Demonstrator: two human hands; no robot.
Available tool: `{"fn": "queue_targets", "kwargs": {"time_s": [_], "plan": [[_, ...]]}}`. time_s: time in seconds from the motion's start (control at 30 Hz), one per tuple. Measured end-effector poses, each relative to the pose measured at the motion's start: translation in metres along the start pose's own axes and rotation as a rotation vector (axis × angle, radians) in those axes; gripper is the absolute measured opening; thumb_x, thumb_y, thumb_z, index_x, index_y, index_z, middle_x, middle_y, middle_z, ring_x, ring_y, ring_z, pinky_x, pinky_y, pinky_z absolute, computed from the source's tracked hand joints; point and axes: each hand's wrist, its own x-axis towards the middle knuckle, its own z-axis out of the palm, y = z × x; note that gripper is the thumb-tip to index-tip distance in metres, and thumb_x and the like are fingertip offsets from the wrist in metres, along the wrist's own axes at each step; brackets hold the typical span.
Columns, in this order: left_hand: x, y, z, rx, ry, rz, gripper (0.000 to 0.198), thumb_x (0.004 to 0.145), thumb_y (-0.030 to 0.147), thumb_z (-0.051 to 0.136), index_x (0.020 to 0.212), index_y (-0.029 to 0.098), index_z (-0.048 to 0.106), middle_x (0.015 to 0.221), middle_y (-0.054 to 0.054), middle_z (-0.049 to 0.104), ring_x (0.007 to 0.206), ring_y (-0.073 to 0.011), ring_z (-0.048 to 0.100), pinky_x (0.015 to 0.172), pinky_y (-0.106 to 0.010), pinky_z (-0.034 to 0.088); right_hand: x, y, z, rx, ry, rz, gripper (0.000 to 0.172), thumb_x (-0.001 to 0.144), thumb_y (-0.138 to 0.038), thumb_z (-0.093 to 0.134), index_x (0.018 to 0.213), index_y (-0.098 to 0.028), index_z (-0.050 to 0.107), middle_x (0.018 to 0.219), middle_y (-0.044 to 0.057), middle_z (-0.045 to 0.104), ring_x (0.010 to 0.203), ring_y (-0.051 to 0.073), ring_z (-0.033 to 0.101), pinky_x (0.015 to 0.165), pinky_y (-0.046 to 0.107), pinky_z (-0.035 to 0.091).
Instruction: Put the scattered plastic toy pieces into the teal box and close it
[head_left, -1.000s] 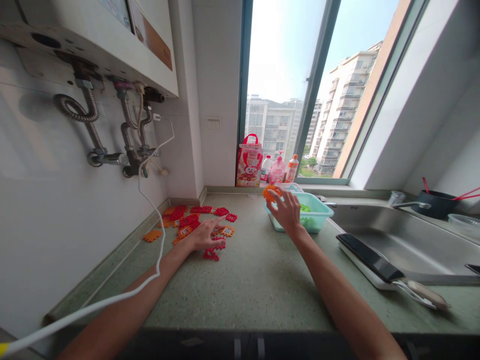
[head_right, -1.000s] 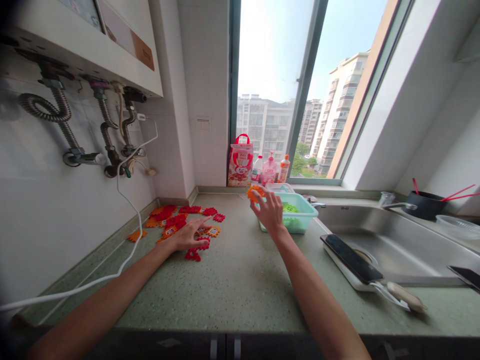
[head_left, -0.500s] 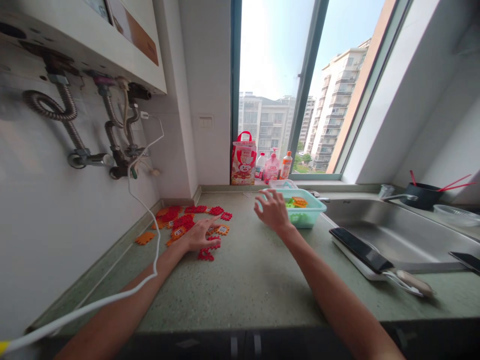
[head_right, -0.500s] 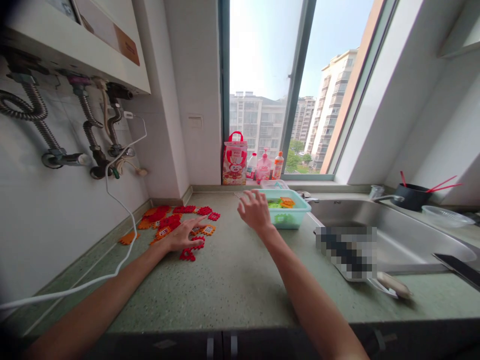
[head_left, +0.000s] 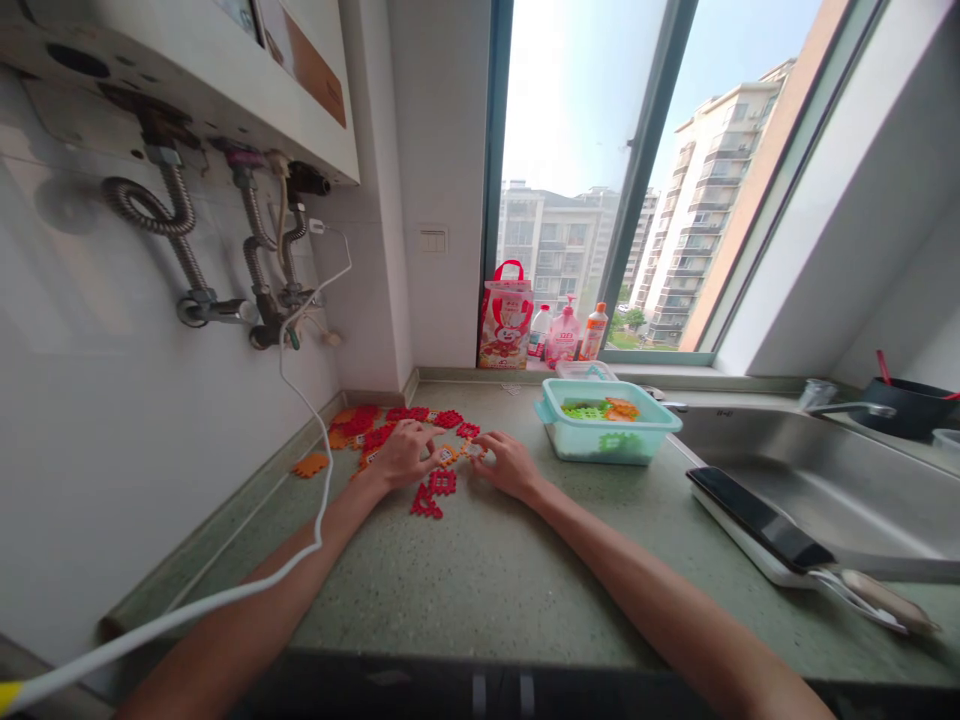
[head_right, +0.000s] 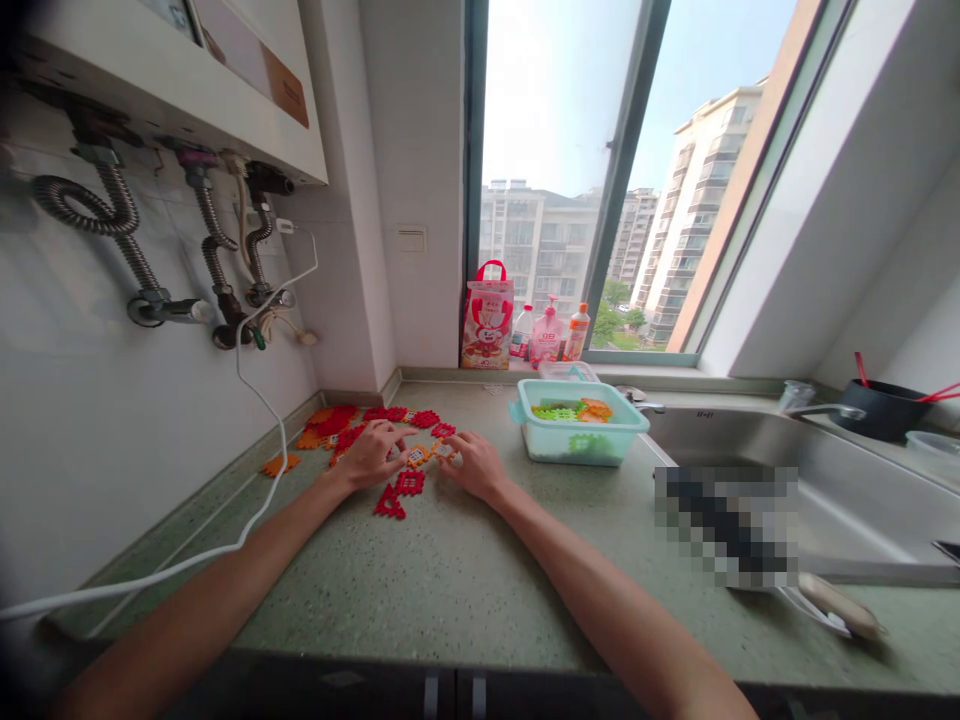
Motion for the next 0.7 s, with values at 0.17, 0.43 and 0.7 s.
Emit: {"fn": "queue_targets", "kwargs": {"time_s": [0.17, 0.43, 0.7], "plan": [[-0.004, 0.009, 0.002, -0.077, 0.003, 0.069, 0.042, 0.097, 0.033, 0.049, 0.135, 0.028, 0.069, 0.102, -0.005, 0.077, 0.117, -0.0258, 0.062, 0.113, -0.041, 0.041, 0.0, -0.008, -0.006, 0.093, 0.115, -0.074, 0.035, 0.102, -0.028, 0.061, 0.137, -0.026, 0.063, 0.131, 0.01, 0.068, 0.119, 0.024, 0.065, 0.103, 0.038, 0.053], [0.0, -0.018, -0.032, 0.301, -0.009, -0.25, 0.031, 0.093, 0.032, 0.052, 0.1, 0.021, 0.08, 0.096, -0.012, 0.078, 0.097, -0.0271, 0.07, 0.104, -0.044, 0.043, 0.0, -0.006, 0.002, -0.001, -0.142, -0.07, 0.019, 0.101, -0.041, 0.064, 0.107, -0.025, 0.073, 0.104, 0.007, 0.075, 0.104, 0.024, 0.067, 0.093, 0.035, 0.051], [-0.019, -0.051, -0.068, 0.42, -0.361, -0.717, 0.072, 0.065, 0.083, 0.072, 0.091, 0.016, 0.08, 0.11, -0.024, 0.077, 0.105, -0.0425, 0.071, 0.087, -0.043, 0.052, 0.001, -0.003, 0.005, -0.026, -0.123, 0.034, 0.007, 0.089, -0.027, 0.075, 0.093, -0.023, 0.071, 0.089, 0.005, 0.074, 0.088, 0.022, 0.066, 0.078, 0.029, 0.048]]}}
